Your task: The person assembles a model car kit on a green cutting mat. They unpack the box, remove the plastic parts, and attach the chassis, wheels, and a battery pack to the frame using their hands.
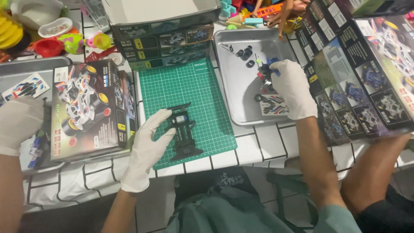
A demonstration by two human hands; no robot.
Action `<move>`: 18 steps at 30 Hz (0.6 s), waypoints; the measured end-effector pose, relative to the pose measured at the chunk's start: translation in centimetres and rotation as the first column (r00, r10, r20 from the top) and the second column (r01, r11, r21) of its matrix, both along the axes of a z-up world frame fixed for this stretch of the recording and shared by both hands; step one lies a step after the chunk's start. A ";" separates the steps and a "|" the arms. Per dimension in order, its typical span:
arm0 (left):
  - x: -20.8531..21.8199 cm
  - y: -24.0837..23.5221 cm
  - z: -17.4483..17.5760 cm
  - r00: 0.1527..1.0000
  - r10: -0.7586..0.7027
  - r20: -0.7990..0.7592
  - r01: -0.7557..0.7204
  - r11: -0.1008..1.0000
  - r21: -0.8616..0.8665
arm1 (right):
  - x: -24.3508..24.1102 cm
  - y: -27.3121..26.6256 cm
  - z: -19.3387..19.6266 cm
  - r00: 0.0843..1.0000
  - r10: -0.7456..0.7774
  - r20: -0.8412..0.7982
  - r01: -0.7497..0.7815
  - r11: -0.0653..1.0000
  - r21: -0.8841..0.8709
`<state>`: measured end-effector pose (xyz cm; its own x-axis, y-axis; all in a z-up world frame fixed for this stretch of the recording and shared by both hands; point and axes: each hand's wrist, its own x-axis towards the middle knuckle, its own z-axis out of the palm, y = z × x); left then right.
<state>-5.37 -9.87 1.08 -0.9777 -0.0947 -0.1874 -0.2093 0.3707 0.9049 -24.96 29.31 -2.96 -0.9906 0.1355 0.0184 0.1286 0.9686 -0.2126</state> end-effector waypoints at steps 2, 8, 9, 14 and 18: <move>1.2 0.4 2.2 0.998 -0.038 0.043 0.039 0.999 -0.034 | 1.9 -0.8 2.6 0.995 0.012 0.095 -0.007 0.998 -0.061; 4.2 -0.9 -2.3 0.980 -0.182 0.075 0.196 0.938 -0.285 | 7.4 -1.0 6.6 0.970 0.213 0.113 -0.180 0.952 -0.246; 4.8 -1.1 -3.3 0.977 -0.209 0.050 0.212 0.905 -0.368 | 8.3 -1.3 7.0 0.944 0.282 0.174 -0.222 0.928 -0.298; 5.1 -1.2 -6.2 0.960 -0.259 -0.110 0.182 0.869 -0.460 | 9.2 -1.0 4.8 0.782 0.616 -0.098 -0.557 0.619 -0.553; 5.2 -2.0 -8.6 0.888 -0.320 -0.331 0.108 0.843 -0.526 | 7.9 -1.4 4.2 0.978 0.202 0.046 -0.169 0.908 -0.383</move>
